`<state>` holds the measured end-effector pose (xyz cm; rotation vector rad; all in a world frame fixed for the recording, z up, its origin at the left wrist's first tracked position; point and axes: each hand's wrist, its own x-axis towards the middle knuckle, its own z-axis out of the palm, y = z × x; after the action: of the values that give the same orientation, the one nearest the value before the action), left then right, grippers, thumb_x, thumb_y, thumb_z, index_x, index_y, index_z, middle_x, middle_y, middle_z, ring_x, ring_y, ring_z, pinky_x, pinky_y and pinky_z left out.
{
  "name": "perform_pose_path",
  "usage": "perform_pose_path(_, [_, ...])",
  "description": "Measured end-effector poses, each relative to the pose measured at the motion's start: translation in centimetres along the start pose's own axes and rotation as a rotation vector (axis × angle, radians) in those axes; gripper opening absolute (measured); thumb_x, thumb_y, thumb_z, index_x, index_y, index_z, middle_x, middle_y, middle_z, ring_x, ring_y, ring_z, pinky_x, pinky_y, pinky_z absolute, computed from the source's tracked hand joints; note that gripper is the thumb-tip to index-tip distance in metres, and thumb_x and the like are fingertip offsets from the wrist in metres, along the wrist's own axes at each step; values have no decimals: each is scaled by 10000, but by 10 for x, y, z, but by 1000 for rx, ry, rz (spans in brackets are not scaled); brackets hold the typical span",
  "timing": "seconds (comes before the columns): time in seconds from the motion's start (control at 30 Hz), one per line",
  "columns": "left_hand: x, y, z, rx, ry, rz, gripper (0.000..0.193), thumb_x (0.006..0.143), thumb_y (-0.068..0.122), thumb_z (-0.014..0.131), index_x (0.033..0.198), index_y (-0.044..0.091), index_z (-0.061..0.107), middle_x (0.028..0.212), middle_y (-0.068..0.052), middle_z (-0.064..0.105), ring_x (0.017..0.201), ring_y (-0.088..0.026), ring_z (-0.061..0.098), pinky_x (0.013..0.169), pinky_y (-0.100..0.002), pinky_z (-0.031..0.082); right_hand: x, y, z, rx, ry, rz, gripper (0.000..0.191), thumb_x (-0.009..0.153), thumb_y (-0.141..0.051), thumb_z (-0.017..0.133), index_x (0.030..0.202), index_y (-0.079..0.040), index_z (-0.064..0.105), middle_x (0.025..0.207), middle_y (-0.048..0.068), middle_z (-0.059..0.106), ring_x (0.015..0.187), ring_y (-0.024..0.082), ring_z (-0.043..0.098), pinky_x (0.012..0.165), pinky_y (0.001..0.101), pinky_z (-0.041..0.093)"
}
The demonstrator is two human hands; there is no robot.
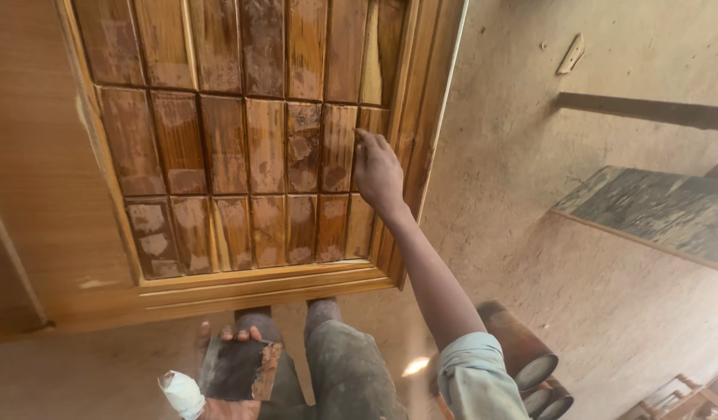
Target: The person sands a wooden door with a grid pattern using a sanding block. They move the block across the surface and edges, focusing on different sections of the door.
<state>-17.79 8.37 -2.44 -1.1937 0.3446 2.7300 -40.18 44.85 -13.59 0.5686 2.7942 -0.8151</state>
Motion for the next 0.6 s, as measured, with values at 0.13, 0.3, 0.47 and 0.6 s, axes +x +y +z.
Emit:
perform_pose_path(0.13, [-3, 19, -38, 67, -23, 28, 710, 1029, 353, 643, 1613, 97, 332, 1307, -165, 522, 1324, -360, 475, 1249, -600, 252, 31, 5, 6, 99, -41, 228, 241, 1057, -114, 517, 1238, -31, 653, 1134, 113, 731, 1004, 222, 709, 924, 396, 590])
perform_pose_path(0.3, [14, 51, -61, 43, -25, -1, 526, 1088, 296, 605, 1517, 100, 373, 1257, -161, 547, 1291, -349, 496, 1263, -588, 246, 73, 12, -9, 51, 33, 304, 232, 1028, -126, 530, 1164, -38, 697, 1058, 121, 755, 925, 213, 723, 859, 380, 592])
perform_pose_path(0.47, [14, 89, -48, 20, 126, -99, 398, 1109, 347, 580, 1366, 68, 461, 1174, -165, 590, 1234, -347, 526, 1239, -559, 262, 96, 7, -2, -187, 60, 219, 214, 1034, -102, 523, 1109, -35, 712, 1015, 145, 749, 915, 244, 709, 822, 413, 582])
perform_pose_path(0.6, [32, 143, -60, 7, 217, -169, 366, 1125, 387, 560, 1245, 43, 531, 1107, -167, 624, 1188, -345, 551, 1220, -536, 276, 117, -6, 18, -402, 91, 307, 216, 977, -58, 514, 1086, 1, 690, 1005, 165, 731, 859, 263, 705, 731, 403, 572])
